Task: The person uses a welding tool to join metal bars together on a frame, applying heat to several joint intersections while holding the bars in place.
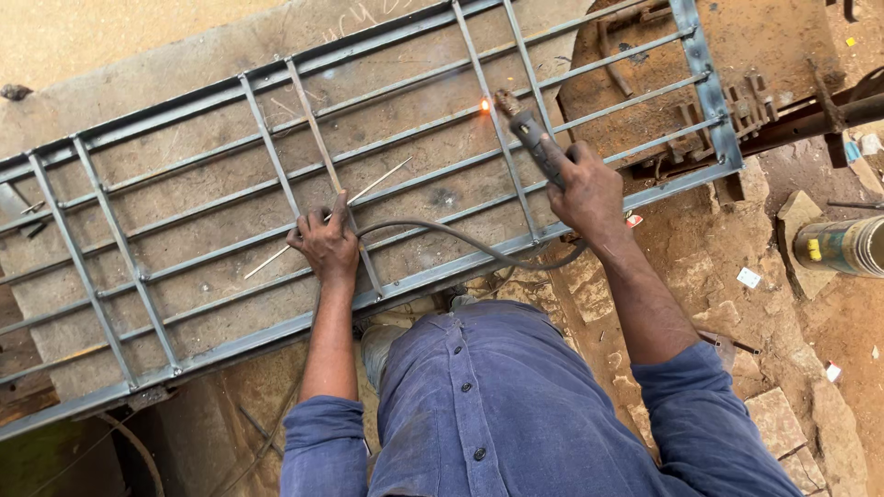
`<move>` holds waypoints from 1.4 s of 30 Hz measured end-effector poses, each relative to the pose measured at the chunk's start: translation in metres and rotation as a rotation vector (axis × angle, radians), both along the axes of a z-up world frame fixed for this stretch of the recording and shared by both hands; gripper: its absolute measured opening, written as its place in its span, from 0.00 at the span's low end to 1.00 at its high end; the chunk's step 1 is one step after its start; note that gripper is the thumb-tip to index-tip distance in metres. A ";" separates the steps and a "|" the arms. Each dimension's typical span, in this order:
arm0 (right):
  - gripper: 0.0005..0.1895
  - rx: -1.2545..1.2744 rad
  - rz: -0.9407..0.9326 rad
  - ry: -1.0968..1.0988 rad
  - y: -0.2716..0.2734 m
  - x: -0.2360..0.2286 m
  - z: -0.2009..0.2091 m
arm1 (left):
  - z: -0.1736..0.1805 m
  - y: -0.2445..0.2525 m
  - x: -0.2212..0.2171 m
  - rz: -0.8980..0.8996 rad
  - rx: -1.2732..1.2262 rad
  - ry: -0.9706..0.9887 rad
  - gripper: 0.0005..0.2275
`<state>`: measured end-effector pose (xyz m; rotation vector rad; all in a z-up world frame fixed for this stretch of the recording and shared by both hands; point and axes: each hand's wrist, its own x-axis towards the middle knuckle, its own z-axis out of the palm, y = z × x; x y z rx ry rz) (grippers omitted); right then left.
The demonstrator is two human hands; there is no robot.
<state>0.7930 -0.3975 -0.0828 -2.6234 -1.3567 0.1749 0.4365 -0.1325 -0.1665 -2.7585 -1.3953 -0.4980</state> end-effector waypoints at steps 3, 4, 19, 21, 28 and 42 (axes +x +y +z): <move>0.43 -0.096 0.000 -0.085 0.001 0.009 0.008 | 0.001 0.000 0.001 0.021 -0.031 0.018 0.25; 0.42 -0.124 -0.014 -0.060 0.003 0.009 0.011 | 0.002 0.000 0.002 0.023 -0.026 0.006 0.23; 0.41 -0.180 -0.039 0.006 0.011 0.026 0.005 | -0.009 0.004 -0.002 0.028 -0.047 0.031 0.26; 0.41 -0.144 -0.032 0.005 0.010 0.025 0.008 | -0.007 0.002 -0.002 0.029 -0.057 0.028 0.25; 0.39 -0.176 -0.049 0.037 0.006 0.026 0.004 | -0.011 0.004 -0.002 0.037 -0.022 0.043 0.26; 0.38 -0.164 -0.037 0.055 0.004 0.026 0.020 | 0.001 0.000 0.003 0.049 -0.041 0.069 0.27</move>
